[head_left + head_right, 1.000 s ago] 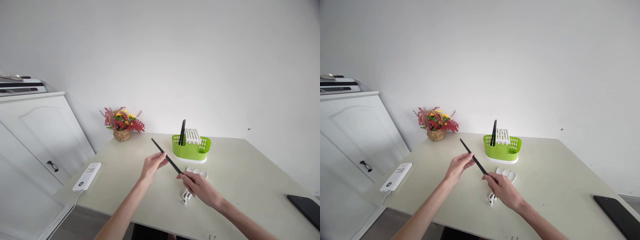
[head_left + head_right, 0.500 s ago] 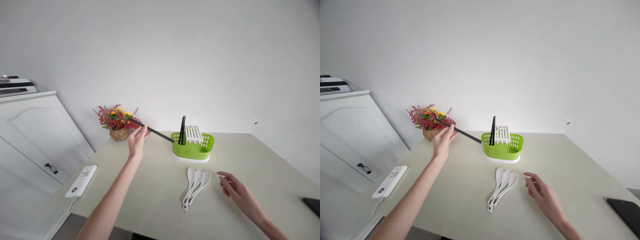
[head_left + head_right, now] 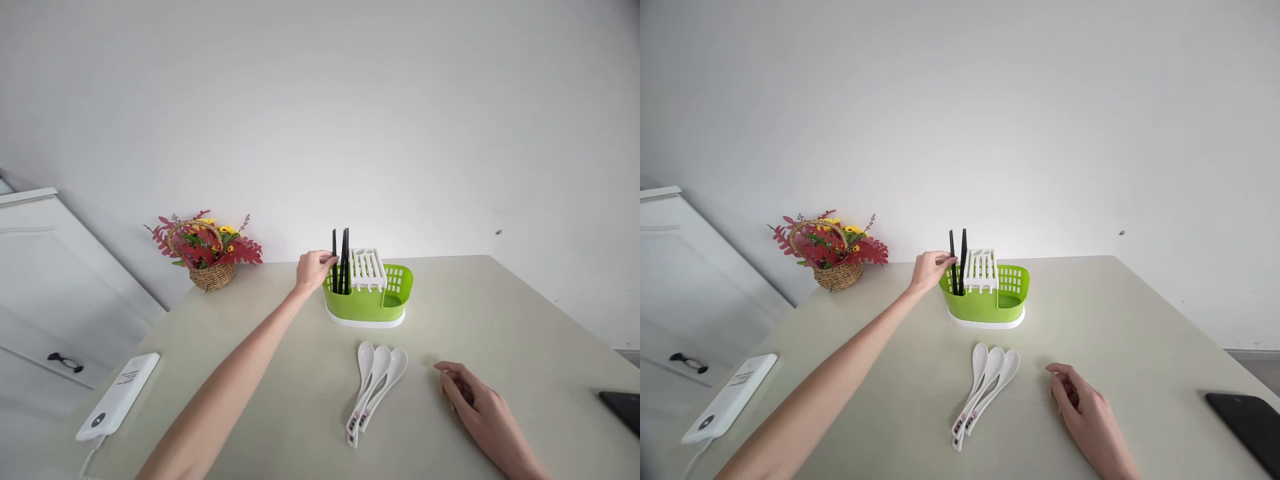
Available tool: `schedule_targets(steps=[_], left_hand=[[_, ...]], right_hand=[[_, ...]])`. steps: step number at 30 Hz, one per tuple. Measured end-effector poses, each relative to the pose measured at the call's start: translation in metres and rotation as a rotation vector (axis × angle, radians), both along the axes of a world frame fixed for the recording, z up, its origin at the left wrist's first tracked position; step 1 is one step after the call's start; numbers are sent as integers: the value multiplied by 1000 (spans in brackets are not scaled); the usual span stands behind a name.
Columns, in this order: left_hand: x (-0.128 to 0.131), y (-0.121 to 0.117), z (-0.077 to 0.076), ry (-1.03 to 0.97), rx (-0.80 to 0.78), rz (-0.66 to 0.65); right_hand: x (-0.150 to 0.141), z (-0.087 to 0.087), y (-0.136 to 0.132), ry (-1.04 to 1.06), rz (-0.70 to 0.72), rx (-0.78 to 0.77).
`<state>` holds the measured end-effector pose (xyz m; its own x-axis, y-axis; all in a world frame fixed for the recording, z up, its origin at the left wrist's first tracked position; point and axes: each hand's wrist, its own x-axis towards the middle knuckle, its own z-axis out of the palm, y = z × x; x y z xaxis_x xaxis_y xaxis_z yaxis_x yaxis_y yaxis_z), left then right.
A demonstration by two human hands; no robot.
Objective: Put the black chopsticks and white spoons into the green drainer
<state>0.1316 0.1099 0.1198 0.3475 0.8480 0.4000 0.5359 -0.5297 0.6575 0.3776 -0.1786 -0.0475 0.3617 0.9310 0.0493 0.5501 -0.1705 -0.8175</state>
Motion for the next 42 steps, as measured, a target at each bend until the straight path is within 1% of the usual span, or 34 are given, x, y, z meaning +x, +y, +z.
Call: schedule_targets(steps=[4,7,10,12,14,17,20,22,24,27,31,35,37,39,41,42], left_hand=[[5,10,-9,9,52,21],[-2,16,-18,8,67,59],[-21,17,-33,-44,42,135],[-42,11,-48,-79,14,217],[-67,0,-67,-87,-19,292],[-109,-28,-97,-84,-64,381],[-143,-63,-120,-85,-64,384],[-159,-84,-129,-89,-49,350],[-169,-102,-132,-90,-37,312],[-175,-123,-133,-82,-29,263],[-178,-142,-133,-68,-30,238],[-184,-156,-133,-68,-43,230],[-187,-160,-135,-76,-58,229],[-189,-162,-136,-83,-68,233],[-190,-163,-137,-86,-67,237],[-190,-162,-137,-85,-64,240]], right_hand=[[0,1,0,-7,2,-19],[0,1,0,-25,6,-41],[-4,3,1,-47,13,-58],[-8,6,5,-67,14,-79],[-14,10,11,-90,12,-113],[-21,16,24,-118,36,-166],[-25,20,38,-115,87,-184],[-26,21,45,-90,131,-187],[-27,22,51,-51,178,-194],[-28,23,58,11,219,-214],[-30,22,62,49,239,-222],[-27,26,54,62,272,-209],[-21,34,47,60,292,-193],[-12,49,40,46,310,-163],[-3,72,35,27,316,-115],[0,87,34,19,315,-84]])
